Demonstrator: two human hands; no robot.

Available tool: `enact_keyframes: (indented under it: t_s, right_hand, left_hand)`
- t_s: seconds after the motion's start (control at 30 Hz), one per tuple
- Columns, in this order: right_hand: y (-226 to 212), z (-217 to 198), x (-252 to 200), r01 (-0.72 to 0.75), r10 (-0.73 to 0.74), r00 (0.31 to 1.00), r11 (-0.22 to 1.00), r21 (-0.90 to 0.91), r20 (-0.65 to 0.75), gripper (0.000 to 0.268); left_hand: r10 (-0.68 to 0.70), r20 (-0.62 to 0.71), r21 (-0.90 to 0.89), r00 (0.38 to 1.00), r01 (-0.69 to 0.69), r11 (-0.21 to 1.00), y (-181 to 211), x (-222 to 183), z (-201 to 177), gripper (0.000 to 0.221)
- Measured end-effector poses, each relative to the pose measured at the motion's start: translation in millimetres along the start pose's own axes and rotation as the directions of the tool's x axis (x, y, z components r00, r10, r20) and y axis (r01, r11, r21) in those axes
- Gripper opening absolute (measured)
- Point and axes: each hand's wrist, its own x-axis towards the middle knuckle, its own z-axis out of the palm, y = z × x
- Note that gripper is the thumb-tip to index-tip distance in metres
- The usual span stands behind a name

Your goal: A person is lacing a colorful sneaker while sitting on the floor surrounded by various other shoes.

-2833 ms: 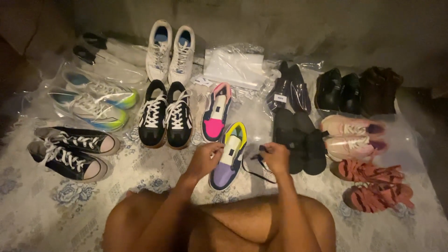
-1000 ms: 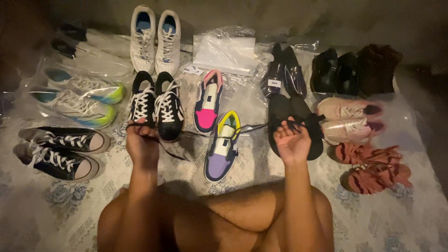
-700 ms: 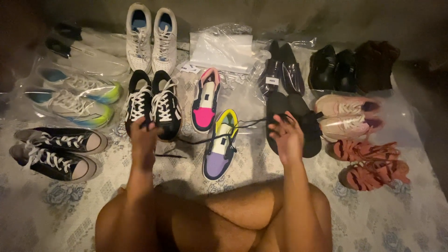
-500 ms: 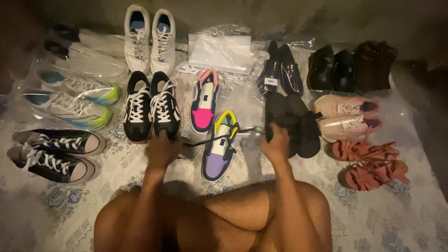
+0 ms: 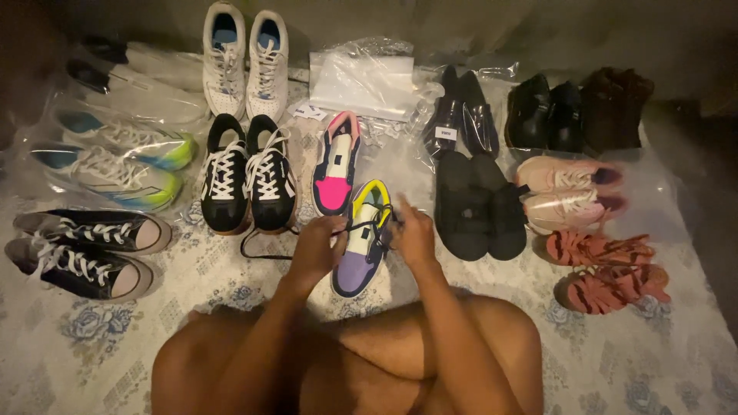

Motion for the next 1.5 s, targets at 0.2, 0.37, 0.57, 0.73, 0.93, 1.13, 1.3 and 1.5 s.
enact_keyframes:
  t_s: [0.2, 0.37, 0.57, 0.73, 0.93, 1.13, 1.3, 1.5]
  right_hand:
    - [15.7, -7.6, -9.4, -0.185, 0.186, 0.903, 0.982, -0.039, 0.387, 0.051]
    - [-10.2, -15.9, -14.6, -0.05, -0.039, 0.869, 0.985, 0.166, 0.494, 0.037]
    - [-13.7, -33.1, -18.8, 0.071, -0.255, 0.922, 0.851, 0.52, 0.292, 0.018]
    - [-66.1, -106.0, -19.3, 0.048, -0.3, 0.946, 0.504, 0.862, 0.122, 0.013]
    - [-3.6, -92.5, -8.4, -0.006, 0.36, 0.928, -0.243, 0.97, 0.096, 0.015]
    - [57.5, -99.2, 2.3, 0.116, 0.594, 0.781, -0.444, 0.888, 0.195, 0.023]
    - [68.2, -105.5, 4.6, 0.074, 0.686, 0.721, -0.219, 0.973, 0.1, 0.018]
    - [67.9, -59.6, -11.8, -0.552, 0.552, 0.832, 0.834, -0.028, 0.05, 0.034]
  left_hand:
    - [0.021, -0.019, 0.219, 1.0, -0.016, 0.976, -30.1, -2.0, 22.9, 0.046]
    - [0.039, -0.043, 0.214, 0.998, -0.029, 0.976, -33.2, -0.5, 45.4, 0.044]
    - [0.095, -0.032, 0.351, 0.995, -0.078, 0.933, -33.0, -2.2, 54.9, 0.028]
    - [0.253, -0.135, 0.426, 0.958, -0.174, 0.888, -68.5, -0.9, 79.3, 0.006]
    - [-0.121, -0.541, 0.164, 0.832, 0.245, 0.956, -54.8, 12.0, 30.3, 0.014]
    - [-0.841, -0.312, -0.691, 0.441, 0.502, 0.52, -63.4, 6.0, -35.6, 0.017]
    - [-0.822, -0.428, -0.655, 0.376, 0.498, 0.569, -106.3, -0.4, -17.4, 0.026]
    - [-0.33, -0.565, 0.072, 0.756, 0.443, 0.894, -83.1, 9.0, 5.1, 0.065]
